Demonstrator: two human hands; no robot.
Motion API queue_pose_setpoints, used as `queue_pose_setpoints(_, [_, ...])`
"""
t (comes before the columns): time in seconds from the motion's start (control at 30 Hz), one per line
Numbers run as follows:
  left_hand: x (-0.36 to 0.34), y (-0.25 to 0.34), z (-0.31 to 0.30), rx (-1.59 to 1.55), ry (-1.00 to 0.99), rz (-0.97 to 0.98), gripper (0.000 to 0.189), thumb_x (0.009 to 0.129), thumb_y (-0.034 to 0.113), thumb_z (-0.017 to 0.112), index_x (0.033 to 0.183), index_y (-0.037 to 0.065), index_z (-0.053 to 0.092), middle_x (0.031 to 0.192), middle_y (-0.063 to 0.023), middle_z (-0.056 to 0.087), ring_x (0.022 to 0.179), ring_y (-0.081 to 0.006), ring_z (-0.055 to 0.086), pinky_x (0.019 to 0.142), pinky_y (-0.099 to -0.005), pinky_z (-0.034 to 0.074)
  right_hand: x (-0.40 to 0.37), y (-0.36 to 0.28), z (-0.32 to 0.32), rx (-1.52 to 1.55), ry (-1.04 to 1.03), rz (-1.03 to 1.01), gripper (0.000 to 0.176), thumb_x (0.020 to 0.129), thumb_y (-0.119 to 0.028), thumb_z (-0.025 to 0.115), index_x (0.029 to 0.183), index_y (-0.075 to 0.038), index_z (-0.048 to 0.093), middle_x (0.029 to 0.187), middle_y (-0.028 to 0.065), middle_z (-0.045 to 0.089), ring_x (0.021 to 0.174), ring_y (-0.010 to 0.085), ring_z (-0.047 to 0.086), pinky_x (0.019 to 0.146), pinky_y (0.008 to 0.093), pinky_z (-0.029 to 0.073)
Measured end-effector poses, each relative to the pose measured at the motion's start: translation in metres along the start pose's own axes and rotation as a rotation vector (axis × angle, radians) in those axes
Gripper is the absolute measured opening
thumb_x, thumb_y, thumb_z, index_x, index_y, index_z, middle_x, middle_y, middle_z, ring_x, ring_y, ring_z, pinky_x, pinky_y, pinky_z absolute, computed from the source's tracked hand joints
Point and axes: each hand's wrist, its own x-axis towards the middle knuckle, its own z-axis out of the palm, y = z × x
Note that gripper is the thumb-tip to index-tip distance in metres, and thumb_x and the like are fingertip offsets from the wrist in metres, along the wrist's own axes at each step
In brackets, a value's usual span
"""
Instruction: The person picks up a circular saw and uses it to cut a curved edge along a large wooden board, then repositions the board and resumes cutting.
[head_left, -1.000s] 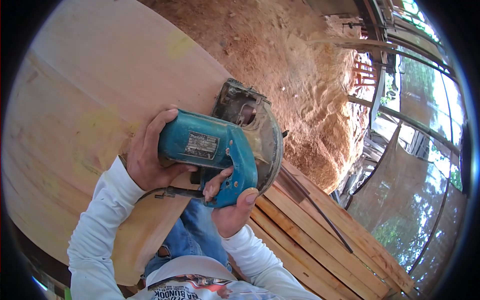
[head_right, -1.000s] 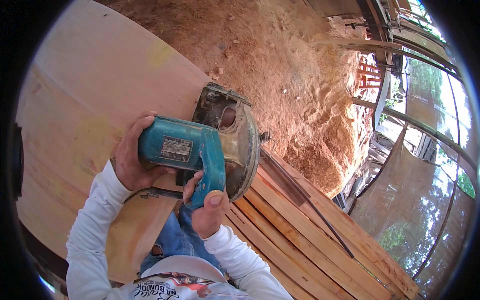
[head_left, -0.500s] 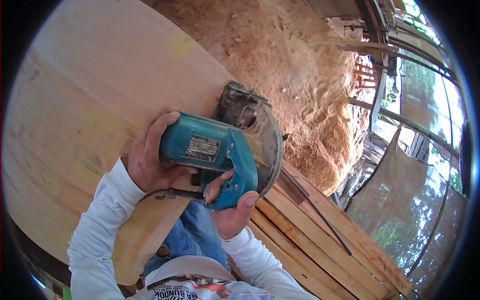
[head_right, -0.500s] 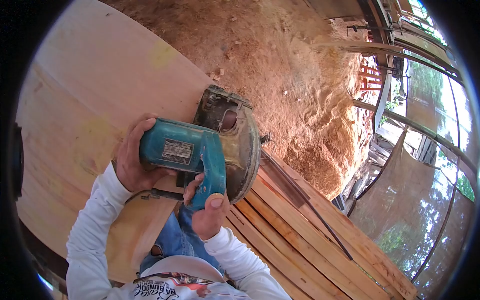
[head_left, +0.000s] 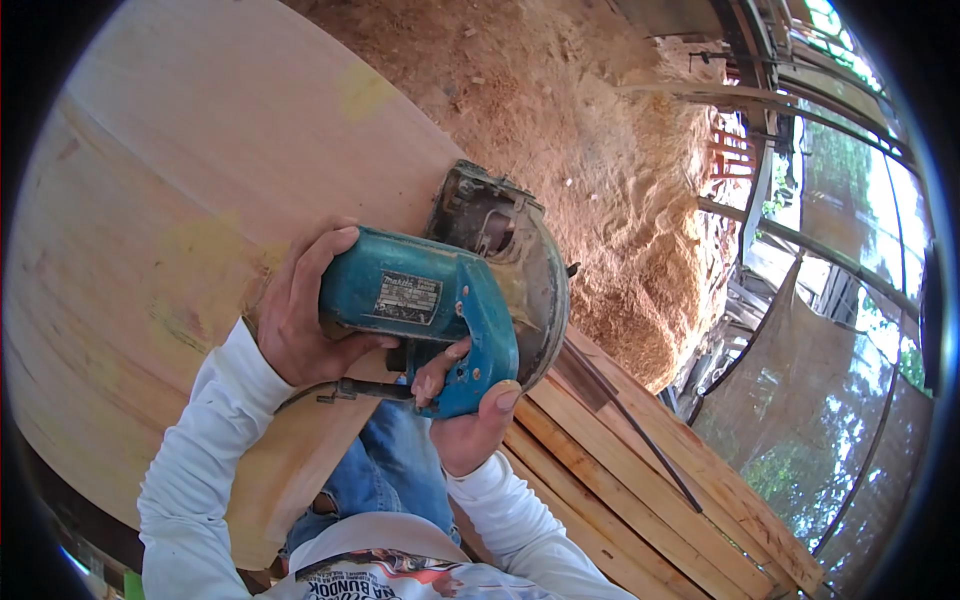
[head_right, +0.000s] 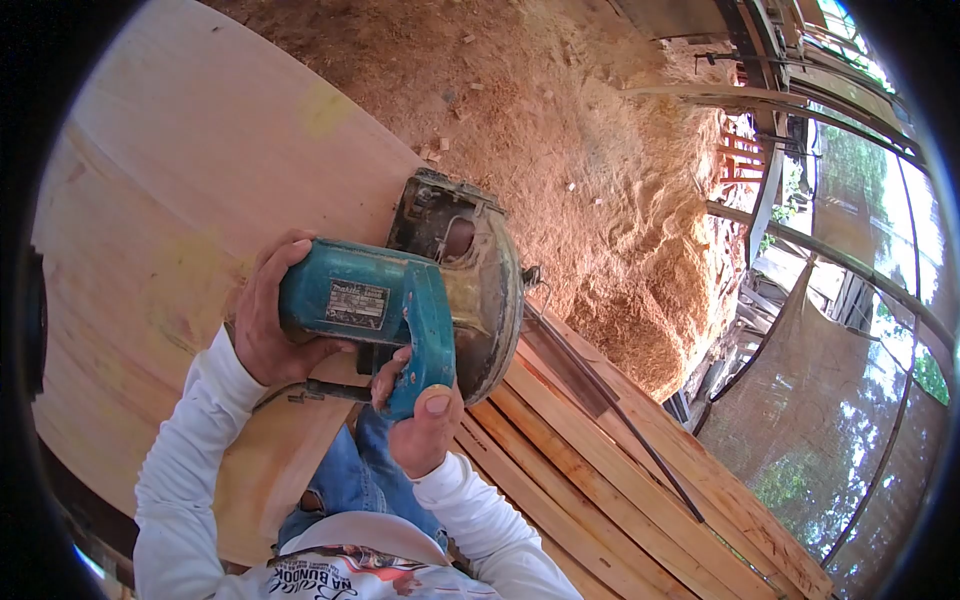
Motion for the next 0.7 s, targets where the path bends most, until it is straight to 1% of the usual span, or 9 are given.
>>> queue_pose_setpoints(0.33, [0.001,0.001,-0.002,0.006,-0.009,0.007,0.111,0.059,0.018,0.100,0.149,0.002,0.037,0.141,-0.0278,0.052,0.126,-0.0484,0.056,0.104,-0.0505,0.050,0.000,0.001,-0.002,-0.004,-0.020,-0.016,0.084,0.090,-0.077,0.058,0.125,-0.002,0.053,0.085,0.0096,0.062,0.074,0.0178,0.057,0.066,0.0309,0.046])
queue_pose_setpoints(0.6, [-0.002,0.004,-0.001,0.019,0.000,-0.016,0.110,0.058,0.018,0.101,0.148,0.004,0.039,0.142,-0.0255,0.052,0.127,-0.0465,0.057,0.103,-0.0497,0.051,0.000,0.003,-0.007,0.010,-0.009,-0.002,0.084,0.087,-0.078,0.061,0.123,-0.002,0.055,0.082,0.0102,0.062,0.073,0.0185,0.058,0.064,0.0312,0.046])
queue_pose_setpoints(0.7, [-0.007,0.001,0.001,0.034,-0.026,-0.033,0.117,0.057,0.023,0.102,0.151,0.005,0.035,0.146,-0.0264,0.049,0.133,-0.0458,0.053,0.109,-0.0495,0.048,0.001,0.003,-0.011,-0.011,-0.007,-0.002,0.086,0.086,-0.080,0.061,0.122,-0.002,0.055,0.081,0.0100,0.062,0.072,0.0187,0.058,0.063,0.0311,0.047])
